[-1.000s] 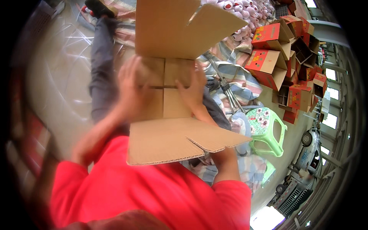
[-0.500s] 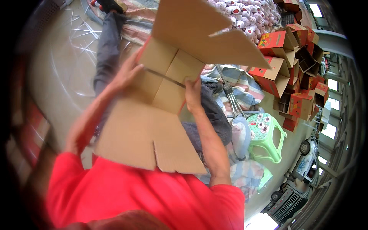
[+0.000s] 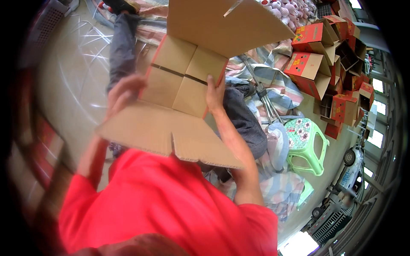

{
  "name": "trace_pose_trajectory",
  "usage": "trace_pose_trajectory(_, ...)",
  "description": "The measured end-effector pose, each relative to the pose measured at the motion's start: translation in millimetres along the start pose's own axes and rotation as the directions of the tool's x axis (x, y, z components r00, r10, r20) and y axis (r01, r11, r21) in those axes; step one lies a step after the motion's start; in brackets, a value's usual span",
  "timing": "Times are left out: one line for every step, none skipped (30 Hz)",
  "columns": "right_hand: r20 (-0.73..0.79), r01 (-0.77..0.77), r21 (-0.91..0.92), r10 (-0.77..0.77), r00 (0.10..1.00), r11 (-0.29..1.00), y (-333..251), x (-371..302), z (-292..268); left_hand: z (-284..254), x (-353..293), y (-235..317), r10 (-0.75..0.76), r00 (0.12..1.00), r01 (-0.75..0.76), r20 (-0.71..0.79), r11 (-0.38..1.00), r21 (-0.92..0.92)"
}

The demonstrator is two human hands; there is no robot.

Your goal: The person sits on the floor and repeatedly folds flat cardboard sheets into small boxes, tucking flaps to form the structure. The person handles multiple boxes one at a time, placing each completed box aside.

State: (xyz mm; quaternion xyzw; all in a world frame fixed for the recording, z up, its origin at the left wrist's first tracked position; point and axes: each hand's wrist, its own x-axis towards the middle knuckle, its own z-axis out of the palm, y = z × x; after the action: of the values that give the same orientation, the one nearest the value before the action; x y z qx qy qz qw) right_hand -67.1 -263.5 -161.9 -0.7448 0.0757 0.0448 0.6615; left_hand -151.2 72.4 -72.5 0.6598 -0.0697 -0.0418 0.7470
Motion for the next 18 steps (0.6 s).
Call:
trace_pose_trajectory(0.012, 0.001, -0.003, -0.001, 1.0, 1.0, 1, 2, 1, -5, -14, 15, -0.015, 0.997, 0.013, 0.071, 0.999, 0.033)
trace_pose_trajectory(0.021, 0.002, -0.01, -0.002, 1.0, 1.0, 4, 4, -2, -7, -25, 24, -0.032, 0.989, 0.023, 0.143, 0.998, 0.062)
trace_pose_trajectory(0.032, 0.009, -0.023, -0.008, 0.999, 1.0, 4, 7, -5, 0, -35, 27, -0.039, 0.992, 0.036, 0.121, 0.999, 0.031)
trace_pose_trajectory(0.031, 0.038, -0.017, -0.037, 0.999, 0.999, 6, 8, -5, 7, -44, 29, -0.048, 0.994, 0.048, 0.101, 0.999, 0.0)
trace_pose_trajectory(0.034, 0.068, -0.016, -0.067, 0.997, 0.998, 6, 7, -2, 12, -49, 27, -0.056, 0.996, 0.058, 0.077, 0.998, -0.037)
trace_pose_trajectory(0.035, 0.092, -0.013, -0.092, 0.995, 0.996, 8, 4, -1, 12, -54, 16, -0.096, 0.991, 0.096, 0.09, 0.995, 0.011)
trace_pose_trajectory(0.034, 0.079, -0.017, -0.079, 0.996, 0.997, 8, 4, -1, 9, -61, -2, -0.138, 0.985, 0.132, 0.103, 0.989, 0.059)
trace_pose_trajectory(0.031, 0.065, -0.03, -0.064, 0.997, 0.997, 8, 4, -3, 11, -53, 4, -0.064, 0.994, 0.057, 0.093, 0.995, 0.081)
trace_pose_trajectory(0.034, 0.053, -0.041, -0.052, 0.998, 0.998, 6, 3, -3, 14, -45, 11, 0.012, 0.997, -0.02, 0.08, 0.994, 0.106)
trace_pose_trajectory(0.035, 0.04, -0.052, -0.038, 0.999, 0.998, 4, 1, -2, 16, -38, 17, 0.086, 0.994, -0.094, 0.067, 0.987, 0.132)
trace_pose_trajectory(0.05, 0.053, -0.067, -0.05, 0.997, 0.996, 6, 2, -2, 15, -31, 23, 0.13, 0.986, -0.147, 0.105, 0.972, 0.182)
trace_pose_trajectory(0.064, 0.066, -0.082, -0.061, 0.996, 0.994, 7, 2, -2, 15, -25, 24, 0.171, 0.975, -0.201, 0.145, 0.952, 0.229)
trace_pose_trajectory(0.078, 0.079, -0.096, -0.072, 0.994, 0.992, 9, 1, -1, 18, -20, 23, 0.217, 0.967, -0.236, 0.132, 0.96, 0.151)
trace_pose_trajectory(0.088, 0.071, -0.099, -0.063, 0.994, 0.993, 9, 2, -3, 19, -19, 22, 0.17, 0.977, -0.191, 0.125, 0.965, 0.18)
trace_pose_trajectory(0.097, 0.063, -0.101, -0.053, 0.994, 0.993, 9, 2, -3, 19, -18, 21, 0.123, 0.985, -0.145, 0.118, 0.967, 0.21)
trace_pose_trajectory(0.105, 0.054, -0.102, -0.043, 0.994, 0.993, 10, 2, -4, 19, -18, 23, 0.114, 0.989, -0.134, 0.097, 0.962, 0.236)
trace_pose_trajectory(0.108, 0.08, -0.16, -0.064, 0.992, 0.984, 16, 4, -5, 20, -14, 25, 0.108, 0.991, -0.126, 0.08, 0.956, 0.263)
trace_pose_trajectory(0.103, 0.104, -0.226, -0.082, 0.991, 0.969, 26, 5, -5, 21, -12, 27, 0.102, 0.992, -0.118, 0.072, 0.951, 0.287)
